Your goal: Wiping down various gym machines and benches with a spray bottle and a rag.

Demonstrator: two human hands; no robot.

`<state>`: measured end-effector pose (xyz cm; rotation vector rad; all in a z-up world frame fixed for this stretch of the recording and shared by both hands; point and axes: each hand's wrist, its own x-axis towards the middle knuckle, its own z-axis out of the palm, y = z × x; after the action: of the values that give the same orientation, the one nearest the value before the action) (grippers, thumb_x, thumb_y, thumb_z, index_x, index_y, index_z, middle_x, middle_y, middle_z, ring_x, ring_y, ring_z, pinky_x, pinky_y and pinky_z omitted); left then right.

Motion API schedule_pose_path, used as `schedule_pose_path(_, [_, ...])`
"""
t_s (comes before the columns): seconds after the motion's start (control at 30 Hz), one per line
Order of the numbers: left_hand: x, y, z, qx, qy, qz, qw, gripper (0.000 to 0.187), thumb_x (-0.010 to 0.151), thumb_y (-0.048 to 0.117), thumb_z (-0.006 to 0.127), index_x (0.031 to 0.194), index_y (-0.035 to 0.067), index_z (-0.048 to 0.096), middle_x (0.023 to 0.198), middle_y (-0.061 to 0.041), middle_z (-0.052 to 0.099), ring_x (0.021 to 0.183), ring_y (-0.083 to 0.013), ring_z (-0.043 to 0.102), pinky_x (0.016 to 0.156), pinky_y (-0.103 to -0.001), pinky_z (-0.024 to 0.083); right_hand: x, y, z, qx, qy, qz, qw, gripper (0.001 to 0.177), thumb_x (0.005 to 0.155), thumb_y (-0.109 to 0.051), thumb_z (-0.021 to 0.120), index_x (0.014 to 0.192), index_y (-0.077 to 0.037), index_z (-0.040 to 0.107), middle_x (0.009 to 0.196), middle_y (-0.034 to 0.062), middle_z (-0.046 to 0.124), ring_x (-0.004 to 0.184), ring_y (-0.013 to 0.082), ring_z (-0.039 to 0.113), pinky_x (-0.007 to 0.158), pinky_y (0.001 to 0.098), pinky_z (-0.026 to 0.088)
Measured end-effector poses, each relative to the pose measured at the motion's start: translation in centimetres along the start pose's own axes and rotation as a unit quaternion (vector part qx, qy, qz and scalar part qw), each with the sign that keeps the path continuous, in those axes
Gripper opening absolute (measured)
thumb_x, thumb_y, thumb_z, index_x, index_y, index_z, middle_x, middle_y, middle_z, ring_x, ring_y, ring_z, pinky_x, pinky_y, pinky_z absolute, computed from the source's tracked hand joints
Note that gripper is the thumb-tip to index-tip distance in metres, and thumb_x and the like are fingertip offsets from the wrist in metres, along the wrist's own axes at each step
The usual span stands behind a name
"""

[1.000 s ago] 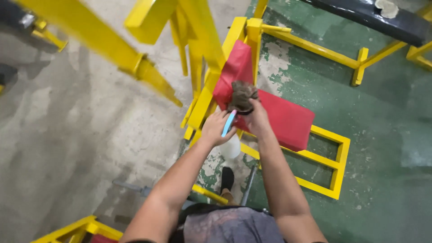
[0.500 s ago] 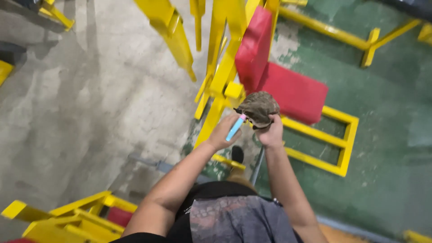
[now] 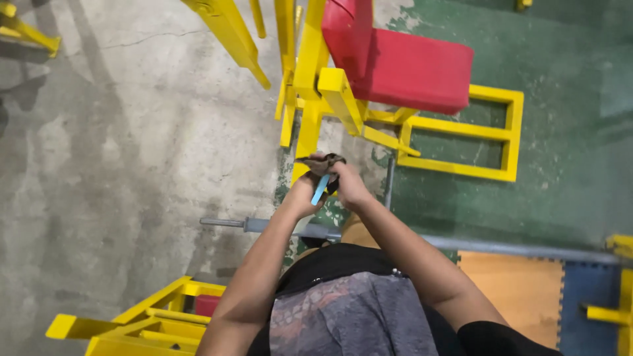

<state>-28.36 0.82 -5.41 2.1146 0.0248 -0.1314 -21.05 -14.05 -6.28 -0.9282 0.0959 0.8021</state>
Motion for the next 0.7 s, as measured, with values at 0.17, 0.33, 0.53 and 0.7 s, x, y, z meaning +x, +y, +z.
schedule_pose_path(0.17, [-1.7,0.2,-0.2,0.065,-0.085,-0.084,0.991,0.052,0.076,0.011,0.07,0.127,0.008,0.059,0.116,-0.023,0.068,0.108,-0.0441,0.064,0.088,-0.049,0.053,0.9,6.4,-6.0,0.003,0.125,0.059,0.99,0.026,0.094,-0.016,0.053,0.109,0.0,0.066,0.091,0.0089,0.066,0.081,0.0225,0.061,0.069,0.0358,0.05])
schedule_pose_path(0.33, [-3.5,-6.3,2.0,0.073,-0.044,-0.006,0.996,0.046,0.077,0.013,0.073,0.12,0.005,0.059,0.115,-0.023,0.067,0.113,-0.0449,0.061,0.095,-0.05,0.051,1.3,4.4,-4.1,0.079,0.148,0.107,0.98,0.026,0.095,-0.018,0.051,0.11,-0.002,0.063,0.092,0.0089,0.068,0.084,0.0229,0.065,0.076,0.0379,0.055])
schedule_pose_path(0.53, [-6.7,-7.2,1.1,0.02,0.06,-0.026,0.998,0.058,0.077,0.013,0.073,0.13,0.001,0.052,0.123,-0.025,0.059,0.112,-0.0481,0.058,0.093,-0.051,0.05,5.3,4.6,-1.5,-0.385,0.143,-0.002,0.912,0.033,0.101,-0.021,0.048,0.127,-0.005,0.062,0.11,0.0225,0.064,0.1,0.0404,0.06,0.09,0.0519,0.049])
schedule_pose_path(0.7, [-8.1,-9.0,1.4,0.022,0.061,-0.068,0.996,0.071,0.078,0.01,0.071,0.142,-0.001,0.045,0.12,-0.024,0.059,0.111,-0.0485,0.057,0.094,-0.051,0.049,8.4,8.9,-3.2,-0.768,-0.061,-0.279,0.573,0.057,0.085,-0.018,0.06,0.141,-0.009,0.056,0.153,0.0158,0.051,0.147,0.0349,0.04,0.121,0.0508,0.033])
